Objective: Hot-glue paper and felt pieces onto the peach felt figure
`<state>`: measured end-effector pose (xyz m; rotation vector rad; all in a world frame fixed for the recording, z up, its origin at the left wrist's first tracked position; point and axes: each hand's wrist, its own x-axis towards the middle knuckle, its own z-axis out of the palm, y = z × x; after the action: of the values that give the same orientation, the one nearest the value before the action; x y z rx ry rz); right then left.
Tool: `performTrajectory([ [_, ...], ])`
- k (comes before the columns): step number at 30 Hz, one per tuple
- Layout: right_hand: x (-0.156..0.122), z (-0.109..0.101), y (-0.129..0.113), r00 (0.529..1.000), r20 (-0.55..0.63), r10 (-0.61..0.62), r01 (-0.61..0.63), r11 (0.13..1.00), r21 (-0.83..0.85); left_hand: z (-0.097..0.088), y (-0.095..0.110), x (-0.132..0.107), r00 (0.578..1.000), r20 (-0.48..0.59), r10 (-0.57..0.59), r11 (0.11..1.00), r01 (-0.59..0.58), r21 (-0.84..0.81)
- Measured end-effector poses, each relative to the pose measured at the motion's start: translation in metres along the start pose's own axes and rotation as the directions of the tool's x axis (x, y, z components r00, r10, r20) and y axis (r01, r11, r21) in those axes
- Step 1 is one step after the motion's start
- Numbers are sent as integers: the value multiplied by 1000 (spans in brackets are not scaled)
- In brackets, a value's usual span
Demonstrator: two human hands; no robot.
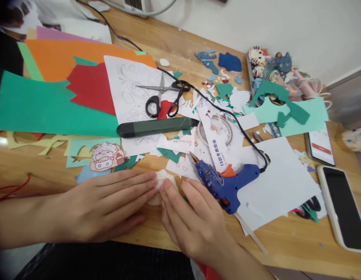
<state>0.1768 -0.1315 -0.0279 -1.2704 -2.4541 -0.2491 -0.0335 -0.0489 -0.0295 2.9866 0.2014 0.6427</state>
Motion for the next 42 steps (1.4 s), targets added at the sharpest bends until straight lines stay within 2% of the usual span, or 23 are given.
performTrajectory([
  [3, 1, -1, -1, 1000, 24, 5, -5, 1000, -4, -1, -3, 1, 1000, -9, -22, 998, 22, -64],
  [7, 4, -3, -2, 998, -46, 54, -50, 996, 75, -3, -9, 2, 997, -37, -61, 987, 55, -150],
  [9, 5, -5, -3, 985, -91, 149, -141, 986, 89, -4, -12, 2, 995, -48, -84, 980, 73, -187],
  [12, 8, -4, -8, 937, -81, 339, -334, 940, 74, -5, -15, 4, 982, -68, -176, 954, 153, -258],
  [16, 12, 0, -17, 885, -4, 465, -464, 884, 54, -3, -16, 10, 937, 53, -344, 892, 344, -292],
  [19, 14, 1, -19, 857, 29, 514, -515, 855, 63, -1, -15, 13, 929, 109, -354, 872, 370, -321],
  [23, 15, 0, -16, 851, 79, 519, -524, 848, 77, -2, -13, 16, 913, 100, -396, 808, 398, -435],
  [28, 20, -1, -17, 829, 102, 550, -558, 802, 214, -6, -7, 18, 884, 181, -431, 693, 453, -560],
  [31, 23, -7, -18, 837, 110, 536, -546, 800, 250, -7, -6, 18, 884, 181, -431, 678, 450, -582],
  [34, 17, -24, -7, 873, 131, 470, -487, 855, 181, -6, -8, 17, 891, 169, -422, 715, 442, -542],
  [38, -16, -54, 38, 924, 152, 351, -339, 936, -96, -3, -9, 19, 868, 194, -458, 710, 488, -507],
  [39, -25, -58, 50, 927, 196, 321, -294, 943, -155, -3, -9, 21, 862, 199, -467, 703, 498, -508],
  [42, -48, -60, 76, 915, 331, 231, -184, 969, -167, -2, -9, 25, 846, 216, -487, 689, 524, -501],
])
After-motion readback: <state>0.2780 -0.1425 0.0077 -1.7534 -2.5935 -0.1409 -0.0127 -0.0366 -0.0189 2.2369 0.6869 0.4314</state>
